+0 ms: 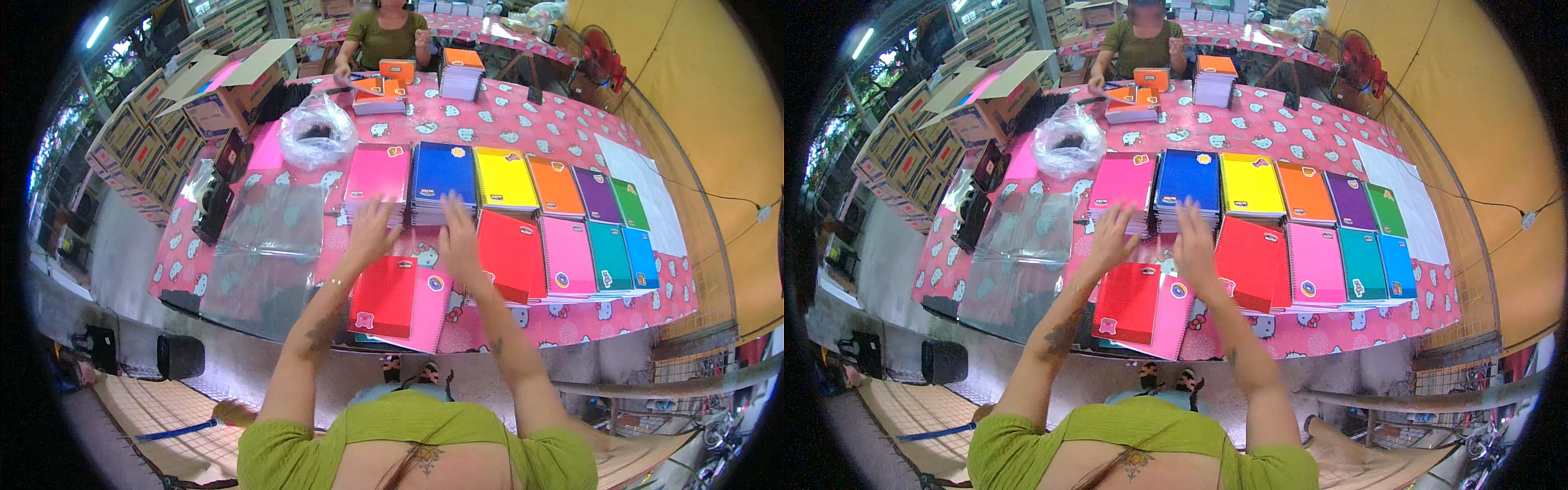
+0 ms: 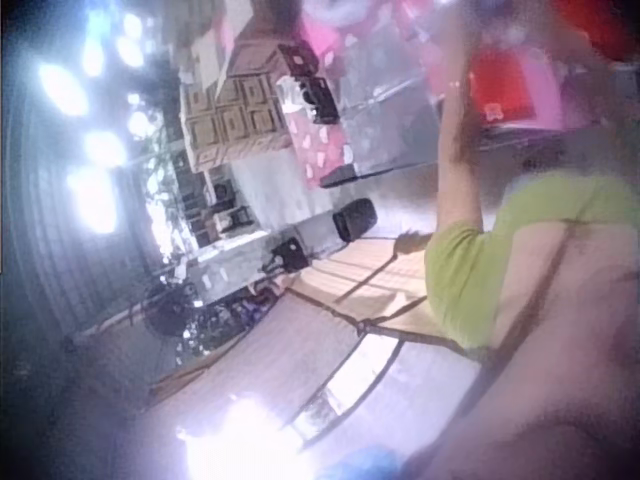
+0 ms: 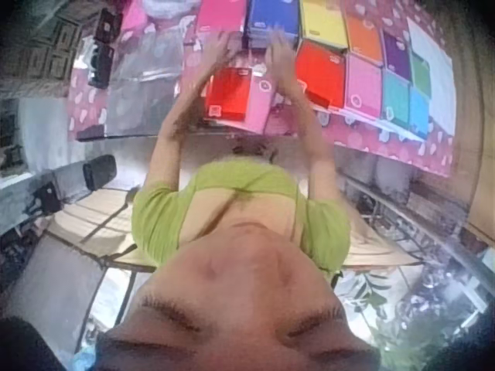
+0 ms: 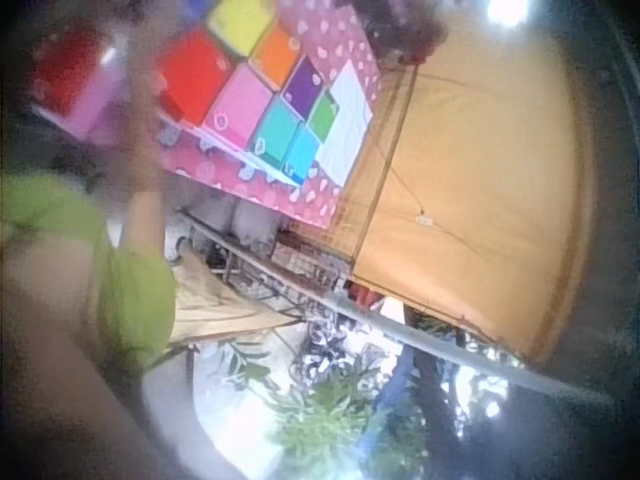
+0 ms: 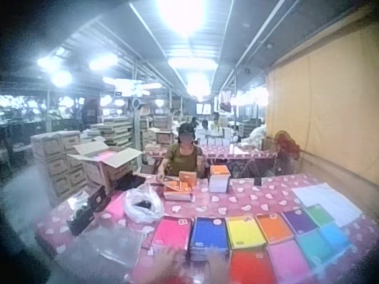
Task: The person organizes and packs stacks of colored notebooks into plastic sleeves at a workstation. The person uses a pair of shears to trim wire bindings, stacks the notebooks by color, and places them into clear plastic bags.
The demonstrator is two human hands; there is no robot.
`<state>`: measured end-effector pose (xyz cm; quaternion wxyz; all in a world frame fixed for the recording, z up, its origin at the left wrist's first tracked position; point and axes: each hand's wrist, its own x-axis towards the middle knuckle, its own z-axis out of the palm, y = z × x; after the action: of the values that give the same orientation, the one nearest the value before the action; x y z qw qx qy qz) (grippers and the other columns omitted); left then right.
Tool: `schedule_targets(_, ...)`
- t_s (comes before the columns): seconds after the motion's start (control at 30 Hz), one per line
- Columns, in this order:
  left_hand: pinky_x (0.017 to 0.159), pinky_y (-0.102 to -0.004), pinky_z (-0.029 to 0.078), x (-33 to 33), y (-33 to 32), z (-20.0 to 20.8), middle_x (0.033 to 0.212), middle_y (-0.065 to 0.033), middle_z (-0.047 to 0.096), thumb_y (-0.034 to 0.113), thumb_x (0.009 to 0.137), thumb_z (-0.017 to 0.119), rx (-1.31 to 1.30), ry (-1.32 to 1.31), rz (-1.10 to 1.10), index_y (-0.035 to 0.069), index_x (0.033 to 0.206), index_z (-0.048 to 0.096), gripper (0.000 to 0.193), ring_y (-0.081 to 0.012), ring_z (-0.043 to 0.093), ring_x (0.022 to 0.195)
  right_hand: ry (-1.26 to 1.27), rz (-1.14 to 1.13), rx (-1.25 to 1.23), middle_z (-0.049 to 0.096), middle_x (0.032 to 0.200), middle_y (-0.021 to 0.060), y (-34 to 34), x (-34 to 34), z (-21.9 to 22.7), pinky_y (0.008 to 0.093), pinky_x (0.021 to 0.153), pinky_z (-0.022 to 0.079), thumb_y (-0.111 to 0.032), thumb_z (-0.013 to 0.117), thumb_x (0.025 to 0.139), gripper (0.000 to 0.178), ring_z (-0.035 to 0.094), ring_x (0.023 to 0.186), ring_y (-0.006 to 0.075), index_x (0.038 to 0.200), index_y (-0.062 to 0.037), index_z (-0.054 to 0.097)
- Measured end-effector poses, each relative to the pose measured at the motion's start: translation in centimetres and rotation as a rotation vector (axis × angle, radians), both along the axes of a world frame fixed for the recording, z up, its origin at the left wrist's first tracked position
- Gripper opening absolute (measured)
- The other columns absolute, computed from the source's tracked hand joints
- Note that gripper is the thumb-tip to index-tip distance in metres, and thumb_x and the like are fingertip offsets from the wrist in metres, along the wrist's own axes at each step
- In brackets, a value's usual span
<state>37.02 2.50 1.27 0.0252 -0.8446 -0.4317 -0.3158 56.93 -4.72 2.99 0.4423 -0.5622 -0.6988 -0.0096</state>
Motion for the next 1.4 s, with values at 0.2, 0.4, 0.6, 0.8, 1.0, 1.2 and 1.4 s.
schedule_targets(0.2, 0.085, -0.0455, 0.048, -2.3, 7.0, -1.1, 0.107, -0.0176, 0.064, 0.002, 0.083, 0.055, 0.027, 0.193, -0.074, 0.011, 0.137, 0.047, 0.055, -0.0329, 0.062, 0.101, -0.670, -0.211, -0.291, 0.063, 0.114, 0.0096, 8.0, 4.7, -1.9, 0.0477, 0.096, 0.041, -0.019, 0.059, 0.086, 0.037, 0.061, 0.106, 0.0235, 0.121, -0.0067, 0.056)
schedule_targets(0.4, 0.052, -0.0427, 0.047, -9.4, -0.3, 14.6, 0.065, -0.0160, 0.063, 0.023, 0.094, 0.055, -0.282, -0.372, -0.030, 0.008, 0.118, 0.062, 0.029, -0.0301, 0.061, 0.055, -0.636, 0.040, -0.207, 0.061, 0.091, 0.0090, -10.7, -4.9, -5.1, 0.0449, 0.078, 0.047, -0.030, 0.065, 0.080, 0.036, 0.061, 0.081, 0.0266, 0.109, -0.0078, 0.063)
schedule_targets(0.6, 0.066, -0.0439, 0.051, -3.0, -1.6, 10.0, 0.077, -0.0216, 0.067, 0.043, 0.092, 0.057, -0.786, 0.089, -0.073, -0.003, 0.093, 0.067, 0.047, -0.0331, 0.066, 0.070, 0.159, 0.042, -0.438, 0.063, 0.082, 0.0192, -10.7, -2.2, -2.0, 0.0467, 0.069, 0.048, -0.028, 0.058, 0.092, 0.026, 0.061, 0.077, 0.0356, 0.092, -0.0035, 0.066)
schedule_targets(0.8, 0.068, -0.0483, 0.050, 10.9, -0.8, 3.0, 0.077, -0.0228, 0.067, 0.037, 0.088, 0.062, -0.503, -0.173, -0.107, 0.002, 0.097, 0.068, 0.037, -0.0378, 0.066, 0.075, 0.004, -0.621, 0.011, 0.062, 0.105, 0.0182, 0.3, 26.9, 0.8, 0.0442, 0.084, 0.048, -0.022, 0.061, 0.088, 0.031, 0.060, 0.097, 0.0327, 0.113, -0.0021, 0.062)
schedule_targets(1.0, 0.071, -0.0485, 0.053, 25.7, 4.8, 2.2, 0.095, -0.0233, 0.066, 0.028, 0.086, 0.066, -0.479, -0.076, 0.052, -0.006, 0.107, 0.055, 0.042, -0.0427, 0.065, 0.082, -0.123, -0.875, -0.541, 0.058, 0.111, 0.0241, 4.8, 33.8, -1.6, 0.0491, 0.094, 0.046, -0.044, 0.075, 0.072, 0.073, 0.055, 0.110, 0.0426, 0.129, -0.0060, 0.050)
schedule_targets(1.2, 0.076, -0.0469, 0.052, 24.1, 9.2, 2.0, 0.100, -0.0233, 0.064, 0.015, 0.082, 0.066, -0.248, -0.169, 0.042, -0.003, 0.110, 0.055, 0.035, -0.0417, 0.064, 0.091, -0.001, -0.691, -0.585, 0.054, 0.124, 0.0240, 6.2, 39.9, 1.5, 0.0466, 0.087, 0.050, -0.037, 0.078, 0.070, 0.079, 0.060, 0.105, 0.0377, 0.137, -0.0105, 0.045)
schedule_targets(1.4, 0.090, -0.0368, 0.047, 8.7, 6.4, 14.1, 0.114, -0.0117, 0.061, 0.013, 0.086, 0.059, 0.228, -0.805, 0.074, 0.000, 0.119, 0.057, 0.035, -0.0221, 0.059, 0.103, 0.808, -0.071, -0.386, 0.051, 0.131, 0.0046, -2.3, 28.1, 9.0, 0.0286, 0.081, 0.049, -0.012, 0.066, 0.082, 0.073, 0.055, 0.094, 0.0116, 0.148, -0.0082, 0.033)
